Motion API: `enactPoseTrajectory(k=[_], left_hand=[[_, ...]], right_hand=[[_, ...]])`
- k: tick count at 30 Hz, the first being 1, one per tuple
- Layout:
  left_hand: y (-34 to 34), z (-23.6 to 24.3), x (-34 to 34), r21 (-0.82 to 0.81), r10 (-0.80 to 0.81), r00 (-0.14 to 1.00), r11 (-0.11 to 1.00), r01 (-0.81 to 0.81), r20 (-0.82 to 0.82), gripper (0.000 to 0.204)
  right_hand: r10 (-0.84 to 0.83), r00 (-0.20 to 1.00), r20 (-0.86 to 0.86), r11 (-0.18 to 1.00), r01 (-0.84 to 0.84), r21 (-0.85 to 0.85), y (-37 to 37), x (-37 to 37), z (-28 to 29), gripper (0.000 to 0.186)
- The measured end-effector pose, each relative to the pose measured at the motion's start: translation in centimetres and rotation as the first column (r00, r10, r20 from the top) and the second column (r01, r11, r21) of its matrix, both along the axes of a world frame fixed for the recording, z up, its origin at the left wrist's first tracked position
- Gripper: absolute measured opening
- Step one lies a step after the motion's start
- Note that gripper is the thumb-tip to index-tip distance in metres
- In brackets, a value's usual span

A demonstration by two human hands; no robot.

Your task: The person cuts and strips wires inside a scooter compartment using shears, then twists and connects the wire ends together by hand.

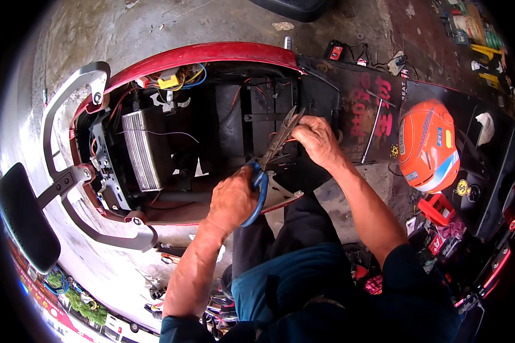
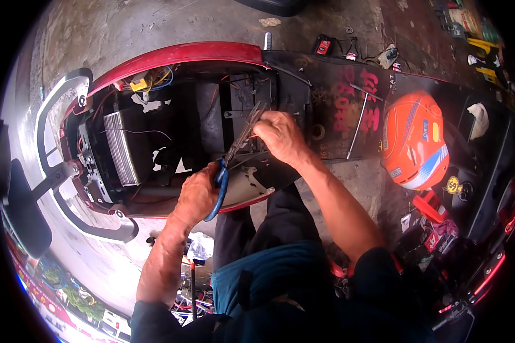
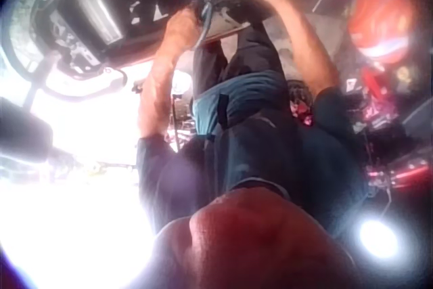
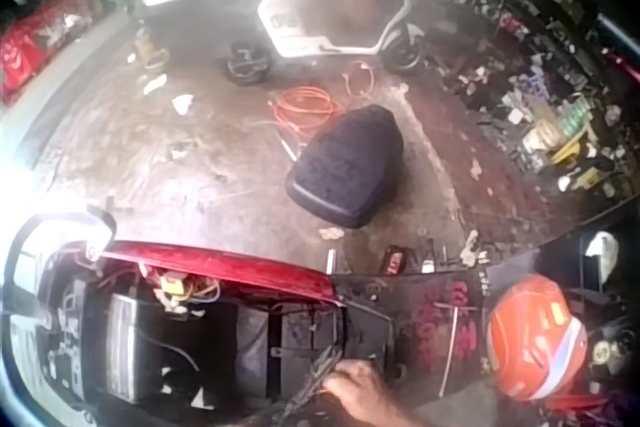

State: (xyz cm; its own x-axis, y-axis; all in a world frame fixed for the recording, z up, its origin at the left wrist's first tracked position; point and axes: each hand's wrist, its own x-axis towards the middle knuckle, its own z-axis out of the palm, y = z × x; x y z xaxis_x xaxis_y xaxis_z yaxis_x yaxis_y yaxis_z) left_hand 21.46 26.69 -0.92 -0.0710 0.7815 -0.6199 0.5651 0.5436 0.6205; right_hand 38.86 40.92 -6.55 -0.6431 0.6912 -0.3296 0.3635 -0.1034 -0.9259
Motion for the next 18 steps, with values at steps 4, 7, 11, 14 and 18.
enactPoseTrajectory(k=[4, 7, 11, 14, 18], left_hand=[[0.2, -0.1, 0.2, -0.191, -0.022, 0.997, 0.981, 0.036, 0.071, 0.025], [-0.5, -0.5, 0.6, -0.14, 0.069, 0.982, 0.989, -0.044, 0.178, 0.026], [-0.4, -0.9, -0.5, -0.162, 0.129, 0.868, 0.985, -0.056, 0.479, 0.016], [1.1, -1.0, -1.2, -0.325, 0.255, 0.677, 0.945, -0.024, 0.69, 0.018], [1.8, -0.7, -1.8, -0.405, 0.365, 0.562, 0.912, -0.058, 0.742, 0.031]], right_hand=[[0.072, 0.996, 0.053, 0.99, -0.078, 0.119, 0.0, -0.1, 0.4, 0.018], [-0.086, 0.996, 0.011, 0.984, 0.087, -0.153, -0.5, -0.4, 0.7, 0.019], [-0.233, 0.969, -0.078, 0.876, 0.175, -0.449, -0.4, -0.2, 0.6, 0.021], [-0.253, 0.963, -0.098, 0.87, 0.182, -0.459, 0.1, 0.1, 0.2, 0.023], [-0.231, 0.971, -0.069, 0.861, 0.171, -0.479, 0.4, 0.1, 0.1, 0.022]])
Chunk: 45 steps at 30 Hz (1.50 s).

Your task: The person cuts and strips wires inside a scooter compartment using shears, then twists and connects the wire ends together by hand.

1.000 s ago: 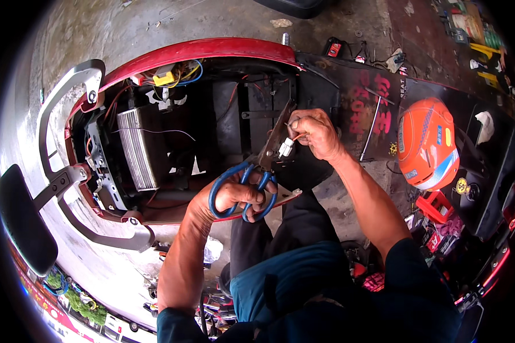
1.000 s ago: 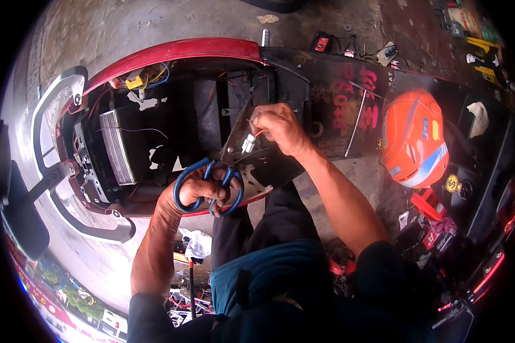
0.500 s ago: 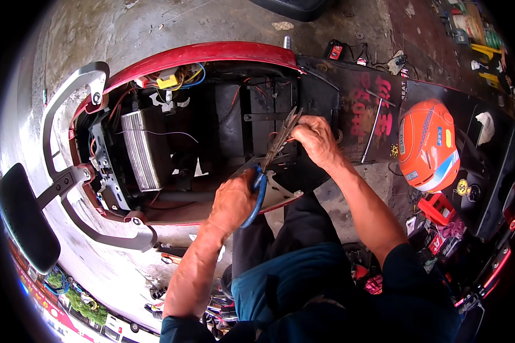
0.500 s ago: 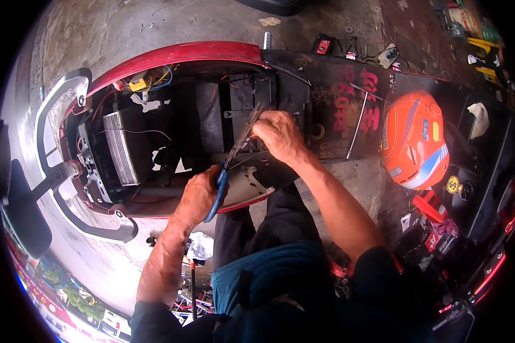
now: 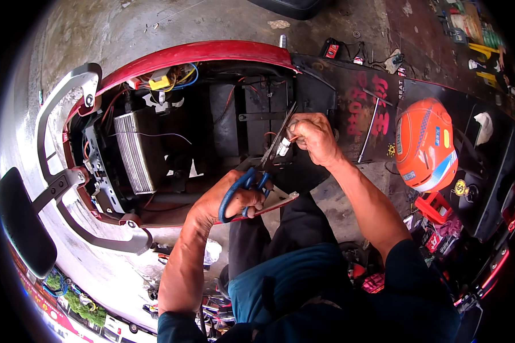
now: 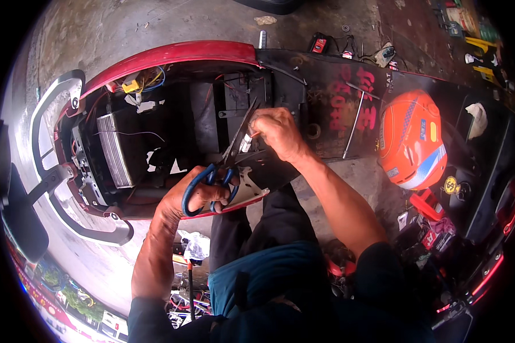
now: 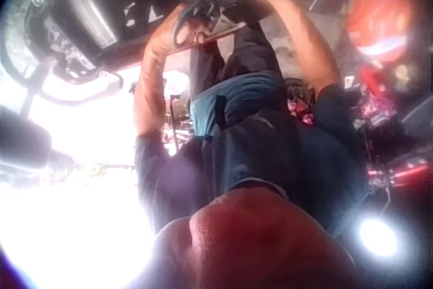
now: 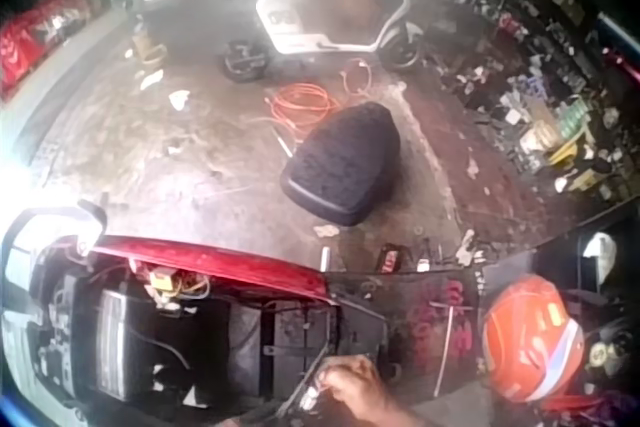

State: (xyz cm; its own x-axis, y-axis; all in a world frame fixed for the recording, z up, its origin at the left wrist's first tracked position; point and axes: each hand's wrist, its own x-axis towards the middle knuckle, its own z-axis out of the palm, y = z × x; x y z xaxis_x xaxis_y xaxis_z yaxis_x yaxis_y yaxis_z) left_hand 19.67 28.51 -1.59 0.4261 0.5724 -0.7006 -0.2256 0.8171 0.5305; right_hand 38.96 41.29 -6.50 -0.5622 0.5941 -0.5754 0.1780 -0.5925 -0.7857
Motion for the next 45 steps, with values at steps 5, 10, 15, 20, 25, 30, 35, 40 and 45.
enactPoseTrajectory(k=[5, 10, 15, 20, 25, 30, 35, 40, 45], left_hand=[[-0.2, -0.2, -0.5, -0.059, 0.006, 0.99, 0.998, 0.003, 0.142, 0.03], [-0.4, -0.5, -0.8, -0.114, 0.058, 0.973, 0.993, -0.033, 0.225, 0.03], [-0.4, -0.7, -0.5, -0.126, 0.055, 0.97, 0.992, -0.026, 0.237, 0.031], [-0.9, -1.0, -0.2, -0.145, 0.128, 0.934, 0.986, -0.083, 0.333, 0.032], [-1.0, -1.1, -0.4, -0.235, 0.216, 0.904, 0.963, -0.134, 0.368, 0.028], [-1.2, -1.4, 1.3, 0.072, 0.364, 0.886, 0.93, -0.359, -0.288, 0.01], [0.5, -0.1, 2.1, 0.325, 0.543, 0.741, 0.837, -0.44, -0.395, 0.011], [1.7, -0.1, 4.1, 0.304, 0.611, 0.74, 0.788, -0.535, -0.281, 0.02], [1.2, -1.2, 4.9, 0.325, 0.624, 0.727, 0.778, -0.538, -0.287, 0.023]], right_hand=[[-0.007, 1.0, 0.021, 0.996, 0.009, -0.088, -0.4, 0.4, -0.1, 0.02], [-0.029, 0.998, -0.05, 0.978, 0.018, -0.209, -0.2, 0.6, 0.0, 0.016], [-0.029, 0.995, -0.092, 0.974, 0.007, -0.228, 0.3, 0.7, -0.2, 0.016], [-0.014, 0.99, -0.142, 0.966, -0.024, -0.258, 0.7, 0.9, -0.1, 0.018], [0.0, 0.971, -0.239, 0.946, -0.077, -0.314, 0.4, 1.2, 0.1, 0.017], [0.148, 0.989, -0.018, 0.984, -0.149, -0.093, -0.3, 0.7, 1.1, 0.021], [0.32, 0.947, 0.011, 0.939, -0.319, 0.127, -0.9, 0.3, 2.1, 0.023], [0.396, 0.917, 0.058, 0.896, -0.399, 0.193, -1.2, 0.4, 2.1, 0.022], [0.45, 0.887, 0.1, 0.854, -0.461, 0.24, -1.3, 0.5, 2.1, 0.021]])
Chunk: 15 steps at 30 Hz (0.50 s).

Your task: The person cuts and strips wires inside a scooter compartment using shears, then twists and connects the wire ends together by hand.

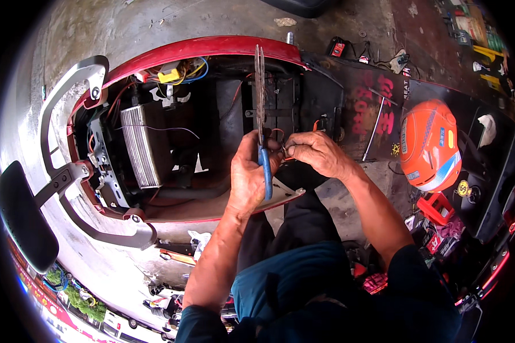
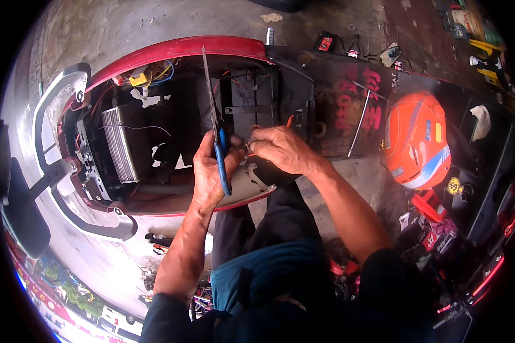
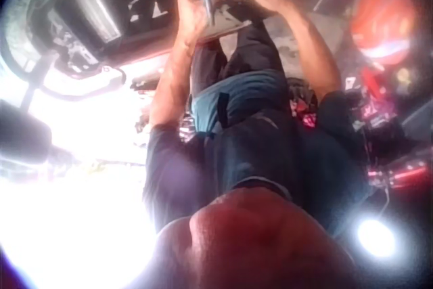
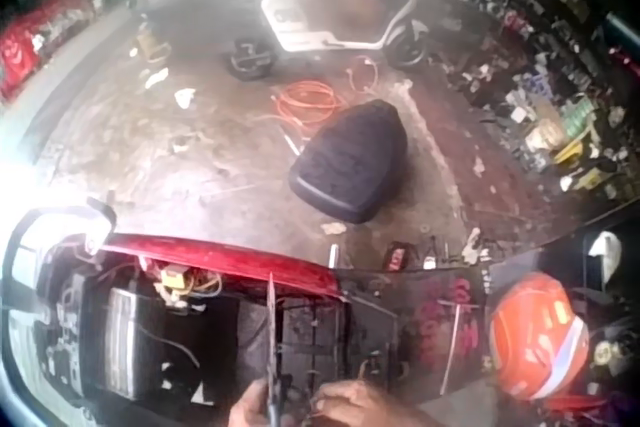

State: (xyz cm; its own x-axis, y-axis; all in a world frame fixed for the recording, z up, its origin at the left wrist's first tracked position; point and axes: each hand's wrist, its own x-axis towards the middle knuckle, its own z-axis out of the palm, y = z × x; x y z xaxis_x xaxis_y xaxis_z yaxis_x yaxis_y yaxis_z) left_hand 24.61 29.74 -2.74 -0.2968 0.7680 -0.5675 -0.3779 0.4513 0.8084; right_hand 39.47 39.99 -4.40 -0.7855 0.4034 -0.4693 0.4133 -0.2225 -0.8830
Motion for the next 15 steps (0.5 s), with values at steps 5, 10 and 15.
enactPoseTrajectory(k=[5, 10, 15], left_hand=[[0.2, 0.0, -0.1, 0.006, 0.028, 0.994, 1.0, -0.028, 0.105, 0.025], [0.8, 0.1, -0.2, -0.054, 0.026, 0.997, 0.998, -0.022, 0.07, 0.021], [0.2, -1.9, 0.1, -0.119, -0.02, 0.993, 0.993, 0.006, -0.117, 0.026]], right_hand=[[0.171, 0.984, 0.039, 0.965, -0.176, 0.197, 0.6, -0.5, 0.6, 0.021], [0.086, 0.985, 0.153, 0.886, -0.146, 0.441, -0.8, -0.8, 1.3, 0.013], [-0.115, 0.988, 0.099, 0.803, 0.034, 0.595, -2.0, -1.0, 0.9, 0.013]])
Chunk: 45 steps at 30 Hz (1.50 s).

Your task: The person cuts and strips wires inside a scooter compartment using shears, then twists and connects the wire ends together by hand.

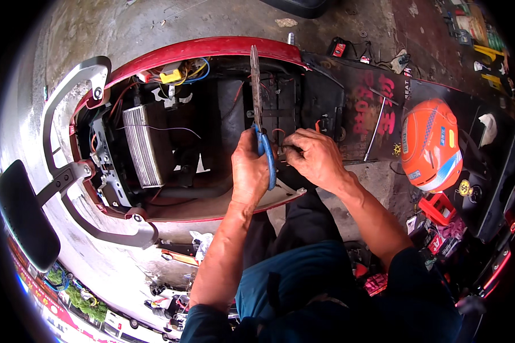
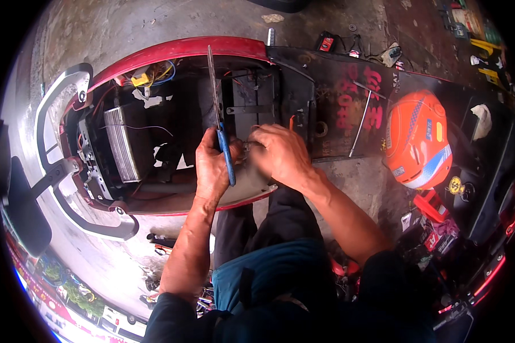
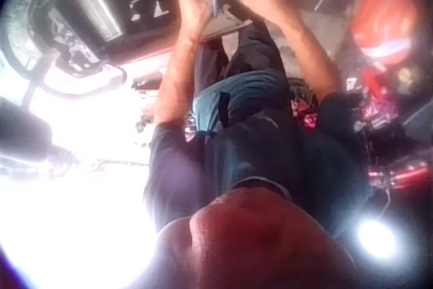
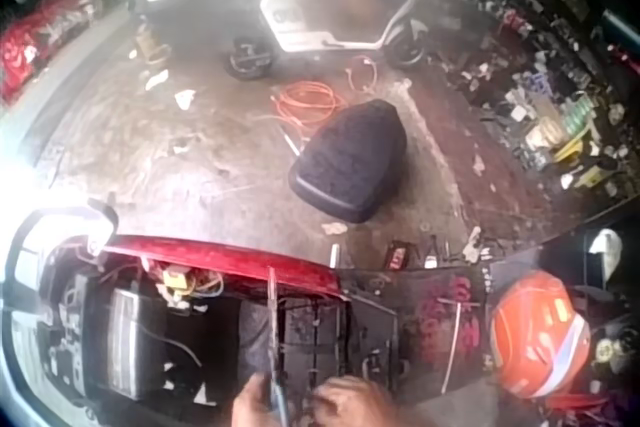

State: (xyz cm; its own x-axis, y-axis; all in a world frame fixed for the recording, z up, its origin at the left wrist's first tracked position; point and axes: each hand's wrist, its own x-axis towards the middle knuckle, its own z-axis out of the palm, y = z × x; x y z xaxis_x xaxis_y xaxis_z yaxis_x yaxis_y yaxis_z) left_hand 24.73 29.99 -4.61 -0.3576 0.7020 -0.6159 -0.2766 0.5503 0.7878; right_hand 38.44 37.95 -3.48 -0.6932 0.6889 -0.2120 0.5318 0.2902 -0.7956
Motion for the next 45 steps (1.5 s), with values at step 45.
enactPoseTrajectory(k=[45], left_hand=[[-4.7, 3.3, -1.4, -0.345, -0.667, 0.65, 0.745, 0.572, -0.363, 0.027]], right_hand=[[-0.338, 0.935, -0.11, 0.878, 0.271, -0.395, 1.9, 0.4, -4.2, 0.016]])
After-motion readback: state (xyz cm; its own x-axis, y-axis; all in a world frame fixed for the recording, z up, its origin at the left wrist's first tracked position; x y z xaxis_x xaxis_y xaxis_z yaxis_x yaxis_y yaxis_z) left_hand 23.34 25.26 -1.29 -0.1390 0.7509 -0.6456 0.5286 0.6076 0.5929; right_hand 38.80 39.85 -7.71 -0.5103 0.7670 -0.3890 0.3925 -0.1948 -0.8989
